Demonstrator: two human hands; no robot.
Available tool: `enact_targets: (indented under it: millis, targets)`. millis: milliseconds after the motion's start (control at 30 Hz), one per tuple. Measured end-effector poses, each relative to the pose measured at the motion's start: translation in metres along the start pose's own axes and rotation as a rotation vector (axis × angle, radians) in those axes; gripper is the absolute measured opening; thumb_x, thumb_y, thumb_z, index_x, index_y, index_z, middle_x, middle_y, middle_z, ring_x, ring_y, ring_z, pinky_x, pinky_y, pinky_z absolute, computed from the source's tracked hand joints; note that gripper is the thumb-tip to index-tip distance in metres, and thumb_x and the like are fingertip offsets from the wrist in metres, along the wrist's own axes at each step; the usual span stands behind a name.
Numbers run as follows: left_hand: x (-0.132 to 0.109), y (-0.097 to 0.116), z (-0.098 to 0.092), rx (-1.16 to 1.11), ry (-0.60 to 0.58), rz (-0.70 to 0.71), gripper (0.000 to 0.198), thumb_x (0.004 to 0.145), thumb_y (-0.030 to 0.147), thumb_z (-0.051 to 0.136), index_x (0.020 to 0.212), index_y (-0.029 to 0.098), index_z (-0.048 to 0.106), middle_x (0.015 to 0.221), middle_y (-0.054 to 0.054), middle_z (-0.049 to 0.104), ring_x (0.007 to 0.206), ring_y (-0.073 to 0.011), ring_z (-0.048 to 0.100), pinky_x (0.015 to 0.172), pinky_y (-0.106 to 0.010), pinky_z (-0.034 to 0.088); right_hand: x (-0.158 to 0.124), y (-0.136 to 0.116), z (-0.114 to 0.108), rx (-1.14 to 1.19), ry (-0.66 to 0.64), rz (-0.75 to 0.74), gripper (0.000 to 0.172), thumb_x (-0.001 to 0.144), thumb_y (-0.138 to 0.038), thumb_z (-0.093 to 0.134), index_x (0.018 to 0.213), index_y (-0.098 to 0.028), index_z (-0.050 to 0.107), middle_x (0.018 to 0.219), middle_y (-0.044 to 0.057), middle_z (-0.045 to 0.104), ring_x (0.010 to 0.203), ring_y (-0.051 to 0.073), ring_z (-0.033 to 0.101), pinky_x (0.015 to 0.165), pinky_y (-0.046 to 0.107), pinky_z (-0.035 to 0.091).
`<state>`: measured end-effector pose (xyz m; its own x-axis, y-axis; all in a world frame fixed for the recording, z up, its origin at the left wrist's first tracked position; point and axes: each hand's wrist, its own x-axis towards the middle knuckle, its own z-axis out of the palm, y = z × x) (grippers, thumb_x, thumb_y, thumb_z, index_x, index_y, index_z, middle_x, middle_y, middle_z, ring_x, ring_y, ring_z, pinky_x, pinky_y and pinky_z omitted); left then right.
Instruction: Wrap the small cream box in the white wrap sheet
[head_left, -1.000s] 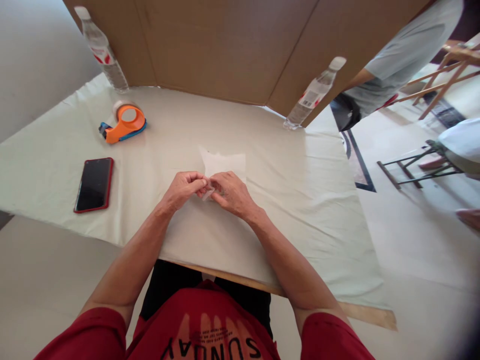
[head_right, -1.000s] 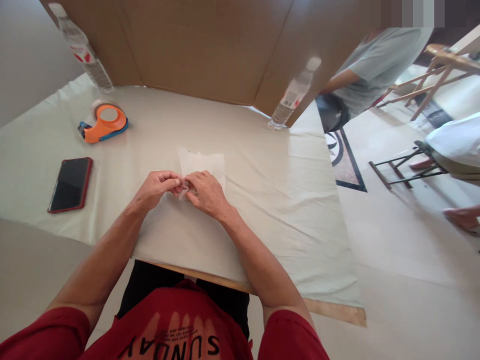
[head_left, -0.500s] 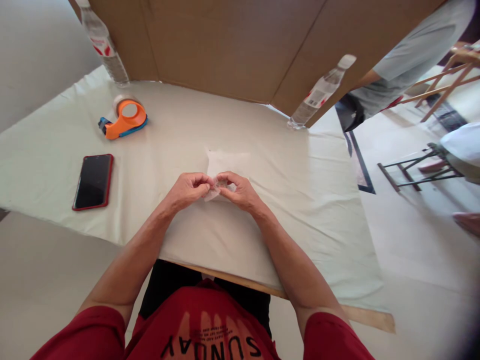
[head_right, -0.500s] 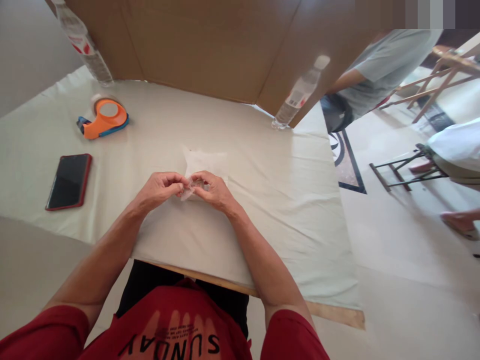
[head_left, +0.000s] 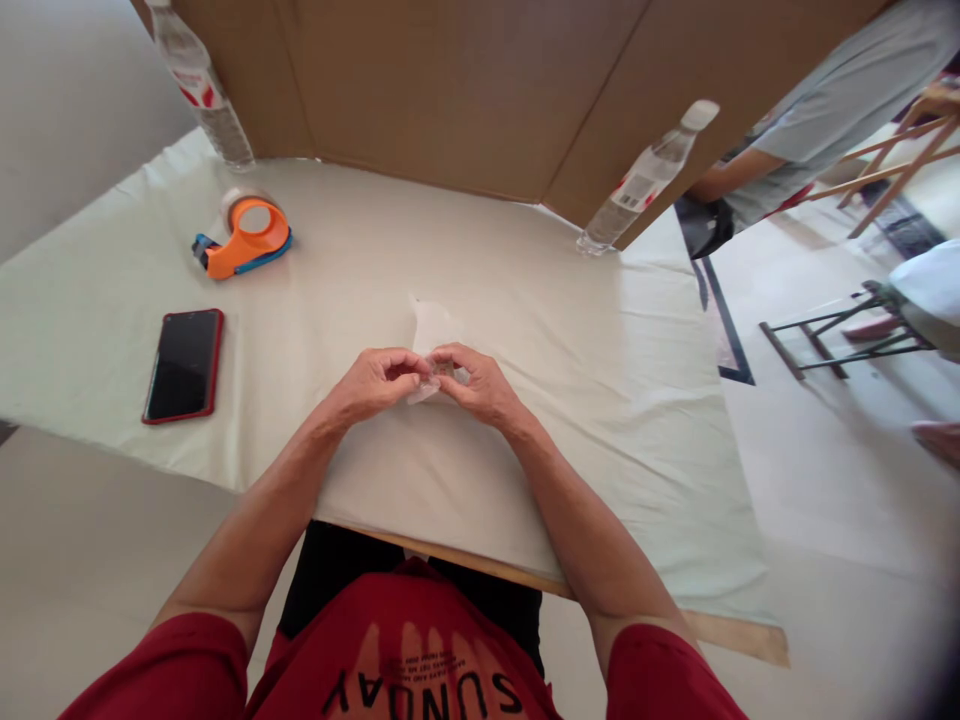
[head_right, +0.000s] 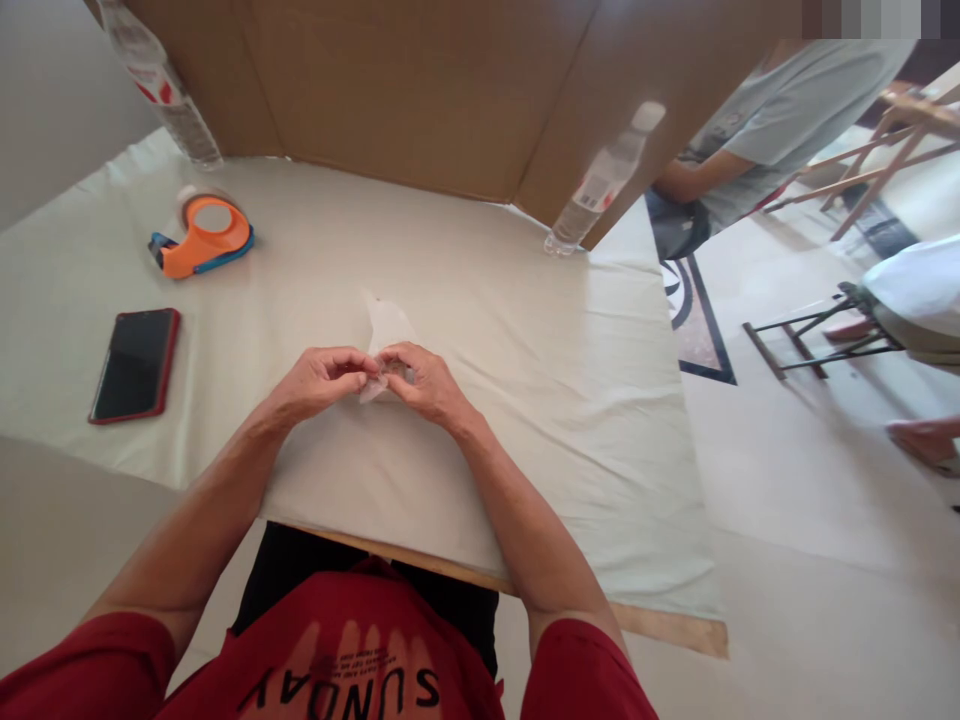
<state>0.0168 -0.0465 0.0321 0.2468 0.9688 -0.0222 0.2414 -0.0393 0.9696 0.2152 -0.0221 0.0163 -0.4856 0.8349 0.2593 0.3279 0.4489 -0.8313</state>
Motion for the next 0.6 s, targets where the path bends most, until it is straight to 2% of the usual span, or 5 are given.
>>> enact_targets:
  millis: [200, 300, 467, 600]
  targets:
    - [0.002, -0.007, 0.002, 0.103, -0.024, 0.139, 0.022, 0.074, 0.025, 0.059, 0.090, 0.016, 0.073, 0.087, -0.004, 0.069, 0.070, -0.0113, 0.058, 0.065, -0.022, 0.046, 0.001, 0.001, -0.002, 0.022, 0.003, 0.016, 0.022, 0.084, -0.022, 0.055, 0.100, -0.021, 0.069, 0.101, 0.005, 0.074, 0.097, 0.018, 0.067, 0.090, 0.034, 0.050]
    - [0.003, -0.011, 0.003, 0.167, -0.032, 0.216, 0.022, 0.075, 0.021, 0.058, 0.091, 0.017, 0.072, 0.084, -0.003, 0.064, 0.067, -0.0099, 0.054, 0.063, -0.022, 0.044, 0.001, 0.001, -0.001, 0.007, 0.053, 0.030, 0.024, 0.084, -0.022, 0.053, 0.101, -0.020, 0.069, 0.101, 0.006, 0.074, 0.096, 0.018, 0.067, 0.089, 0.034, 0.052]
    - [0.005, -0.016, 0.005, 0.267, -0.020, 0.324, 0.020, 0.077, 0.018, 0.057, 0.091, 0.018, 0.071, 0.082, -0.001, 0.061, 0.066, -0.0099, 0.052, 0.064, -0.023, 0.044, 0.000, -0.008, -0.002, 0.006, 0.182, 0.054, 0.026, 0.092, -0.029, 0.048, 0.108, -0.022, 0.068, 0.112, 0.007, 0.071, 0.102, 0.019, 0.066, 0.093, 0.035, 0.051]
    - [0.005, -0.017, 0.007, 0.295, -0.003, 0.362, 0.019, 0.079, 0.018, 0.057, 0.091, 0.018, 0.071, 0.083, -0.002, 0.061, 0.065, -0.0099, 0.052, 0.064, -0.024, 0.045, 0.000, -0.010, -0.003, -0.002, 0.155, 0.005, 0.026, 0.096, -0.036, 0.049, 0.107, -0.023, 0.068, 0.116, 0.007, 0.069, 0.107, 0.019, 0.064, 0.094, 0.035, 0.050]
